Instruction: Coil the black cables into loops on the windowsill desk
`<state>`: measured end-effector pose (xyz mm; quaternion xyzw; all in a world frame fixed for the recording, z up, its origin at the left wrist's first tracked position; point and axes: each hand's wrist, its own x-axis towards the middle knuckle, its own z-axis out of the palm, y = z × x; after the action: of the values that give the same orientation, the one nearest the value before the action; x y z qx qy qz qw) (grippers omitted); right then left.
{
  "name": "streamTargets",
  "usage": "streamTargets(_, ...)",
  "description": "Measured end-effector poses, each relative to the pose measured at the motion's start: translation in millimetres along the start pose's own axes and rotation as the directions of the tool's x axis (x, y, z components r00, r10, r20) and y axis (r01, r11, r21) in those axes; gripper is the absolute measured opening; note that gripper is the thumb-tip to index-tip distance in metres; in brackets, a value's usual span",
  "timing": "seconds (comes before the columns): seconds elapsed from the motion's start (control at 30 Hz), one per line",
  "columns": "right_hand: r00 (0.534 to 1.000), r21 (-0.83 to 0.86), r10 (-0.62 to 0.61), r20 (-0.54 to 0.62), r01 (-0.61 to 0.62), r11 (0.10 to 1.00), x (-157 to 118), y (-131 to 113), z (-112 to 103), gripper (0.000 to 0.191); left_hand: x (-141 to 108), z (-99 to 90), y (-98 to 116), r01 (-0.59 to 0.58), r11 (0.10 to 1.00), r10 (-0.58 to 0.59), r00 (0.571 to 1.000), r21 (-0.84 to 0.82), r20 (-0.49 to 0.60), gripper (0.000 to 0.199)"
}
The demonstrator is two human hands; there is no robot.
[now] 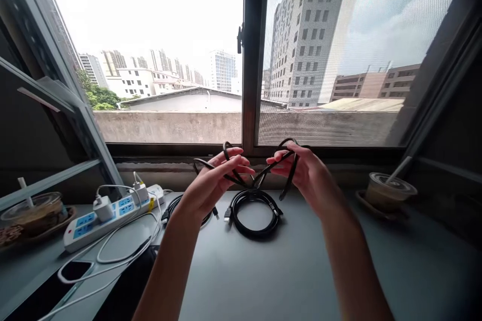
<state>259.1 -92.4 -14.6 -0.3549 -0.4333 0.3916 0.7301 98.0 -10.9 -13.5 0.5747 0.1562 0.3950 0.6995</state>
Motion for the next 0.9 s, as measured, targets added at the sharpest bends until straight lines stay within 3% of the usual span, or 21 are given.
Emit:
streamTargets(0.1,0.999,0.014,-0.009,-0.032,0.009,1.000,4,0,-5,0.030,3,-6.3,3,0.025,0.994,-0.026,1.000,-0.107,-0.010,0.017)
streamTargets(0.2,0.997,-0.240,-0.033,-0.069,0.016,0.971,2,-2,-11,0.036,-2,-16.1,12,0.046,0.993,-0.049,0.999,0.108,0.018,0.028)
streamTargets(0.3,0.989,-0.480,-0.078,-0.129,0.007,0.877,-5,-10,-16,0.042,-9,-33.4,23,-0.049,0.933,0.102,0.986,0.356,-0.131,0.028)
streamTargets(0.37,0.979,-0.540,-0.128,-0.157,0.024,0.841,-12,-18,-18,0.043,-11,-45.8,28,-0.139,0.879,0.283,0.922,0.457,-0.264,0.026)
streamTargets(0.43,0.966,-0.538,-0.175,-0.190,0.046,0.841,-17,-25,-20,0.042,-10,-55.0,30,-0.194,0.859,0.383,0.857,0.474,-0.344,0.028)
streamTargets(0.57,0.922,-0.458,-0.248,-0.297,0.090,0.884,-25,-37,-21,0.036,-5,-60.1,29,-0.280,0.871,0.454,0.771,0.403,-0.446,0.031)
streamTargets(0.73,0.834,-0.476,-0.382,-0.399,0.167,0.863,-34,-46,-24,0.029,-5,-64.8,30,-0.442,0.833,0.551,0.615,0.332,-0.565,0.027)
streamTargets(0.83,0.812,-0.510,-0.398,-0.427,0.147,0.848,-42,-52,-29,0.025,-8,-72.3,32,-0.459,0.809,0.580,0.525,0.366,-0.623,0.034)
streamTargets(0.9,0.813,-0.520,-0.399,-0.424,0.142,0.842,-47,-55,-34,0.024,-11,-76.3,33,-0.453,0.772,0.629,0.441,0.446,-0.641,0.041)
